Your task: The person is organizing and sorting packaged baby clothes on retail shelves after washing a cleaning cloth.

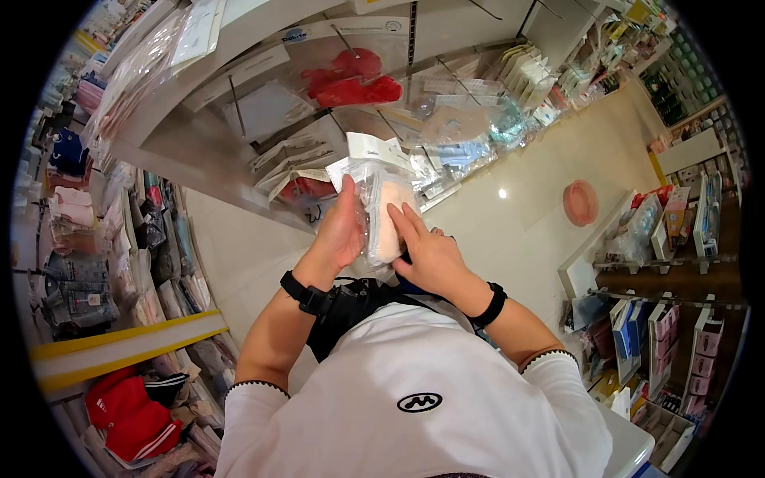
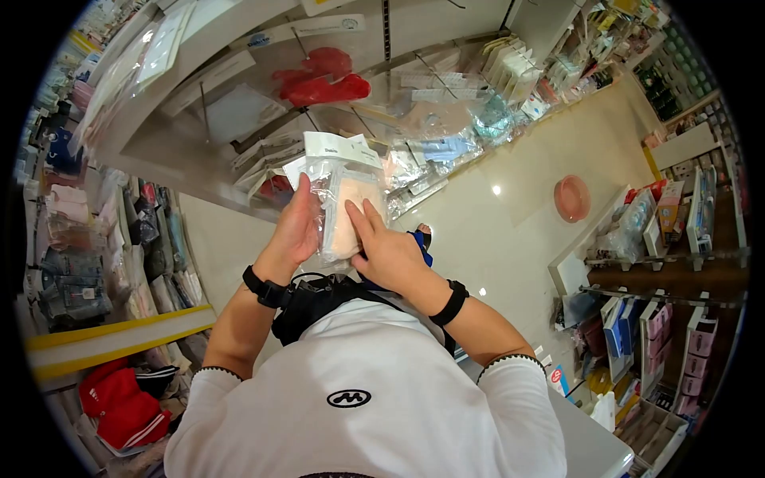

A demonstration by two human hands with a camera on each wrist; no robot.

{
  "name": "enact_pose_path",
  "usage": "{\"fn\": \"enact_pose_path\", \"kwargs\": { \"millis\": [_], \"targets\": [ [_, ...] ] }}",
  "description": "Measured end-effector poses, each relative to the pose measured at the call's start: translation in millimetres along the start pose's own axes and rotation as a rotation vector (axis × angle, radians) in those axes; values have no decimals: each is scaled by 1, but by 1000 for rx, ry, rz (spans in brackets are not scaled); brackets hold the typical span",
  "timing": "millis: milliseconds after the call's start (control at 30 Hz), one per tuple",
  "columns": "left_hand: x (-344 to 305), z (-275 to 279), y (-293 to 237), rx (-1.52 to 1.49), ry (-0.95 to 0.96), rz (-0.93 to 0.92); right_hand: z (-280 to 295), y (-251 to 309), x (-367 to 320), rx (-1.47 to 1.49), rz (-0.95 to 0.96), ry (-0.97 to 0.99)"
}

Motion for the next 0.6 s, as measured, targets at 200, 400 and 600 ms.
{"fn": "enact_pose_path", "kwargs": {
  "millis": [200, 400, 600],
  "targets": [
    [-5, 15, -16, -40, 2, 1, 12, -74, -4, 828, -232, -158],
    [-16, 42, -31, -36, -64, -42, 32, -136, -49, 1318, -635, -258],
    [-20, 37, -29, 14, -81, -57, 29, -146, -58, 1558, -739, -390]
  ]
}}
Point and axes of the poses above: each hand's wrist, its own x-axis towards the middle knuckle, its own z-axis out of the back of the hand, y = z × x, the point moved 5 cm from there along x, towards the middle knuckle, and after that the axes turned 2 degrees about -y, right-handed, at the moved point
